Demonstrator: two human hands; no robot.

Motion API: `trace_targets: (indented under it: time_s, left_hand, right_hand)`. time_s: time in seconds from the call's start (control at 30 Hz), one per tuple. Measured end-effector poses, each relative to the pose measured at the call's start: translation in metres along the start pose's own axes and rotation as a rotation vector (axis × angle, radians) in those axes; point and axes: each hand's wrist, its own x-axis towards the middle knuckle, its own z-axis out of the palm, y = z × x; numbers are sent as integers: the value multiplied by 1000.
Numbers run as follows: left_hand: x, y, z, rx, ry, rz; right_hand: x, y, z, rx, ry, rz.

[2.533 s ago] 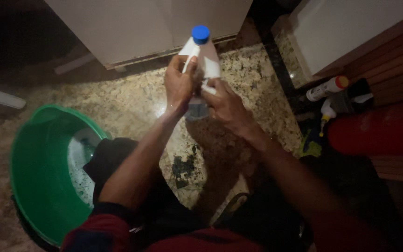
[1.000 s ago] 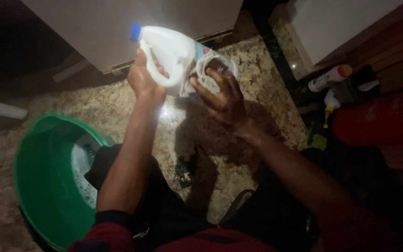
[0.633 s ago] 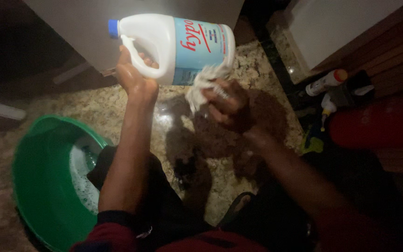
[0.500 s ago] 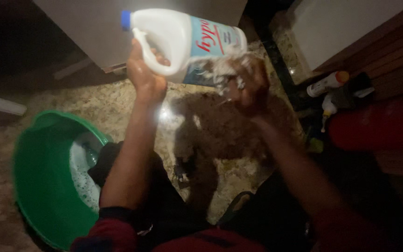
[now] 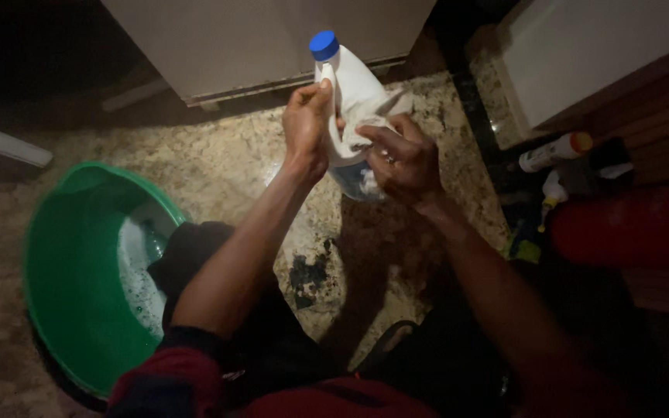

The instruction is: The person wipes a bathroom sink and mirror with a cloth, then kneels to wring the cloth in a green bucket of soapy water. They proceed to wipe a white bottle and a white container with a red lid using the damp cloth.

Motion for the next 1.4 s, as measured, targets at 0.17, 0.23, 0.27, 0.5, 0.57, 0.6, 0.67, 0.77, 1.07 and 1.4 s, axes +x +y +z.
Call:
trace_targets:
  time_s: [0.17,0.23,0.27,0.5,0.57,0.6,0.67,0.77,1.07,1.4]
  left_hand:
    - [-3,-10,9,37,-224,-66]
    - [-10,-18,13,89,-341,-66]
    - [-11,-18,9,41,-372,-83]
    - [-9,-6,-4,-175,-600,-47]
    - [-9,-2,-4,-144,-541,-67]
    - [-10,-1,-3,-106,-495,-79]
    - [-8,-2,-1,-62,-446,-70]
    - [-2,-14,3,-34,-428,-16]
    - [11,-21,12,-60,-406,-24]
    - [-5,-10,18,484,-610,229]
  right_hand:
    - [15,11,1,-277,215,-352]
    - [17,11,12,-238,171,-370]
    - [19,11,19,-218,150,-379]
    - [-3,-6,47,-194,56,-233]
    - [-2,-8,40,-136,-38,-189]
    - [-1,-10,32,-100,-57,-160]
    - [2,-12,16,-33,-86,-99]
    - [9,-18,5,-13,-27,-82]
    - [20,-3,-14,-89,-49,297]
    - [28,41,2,49,-92,290]
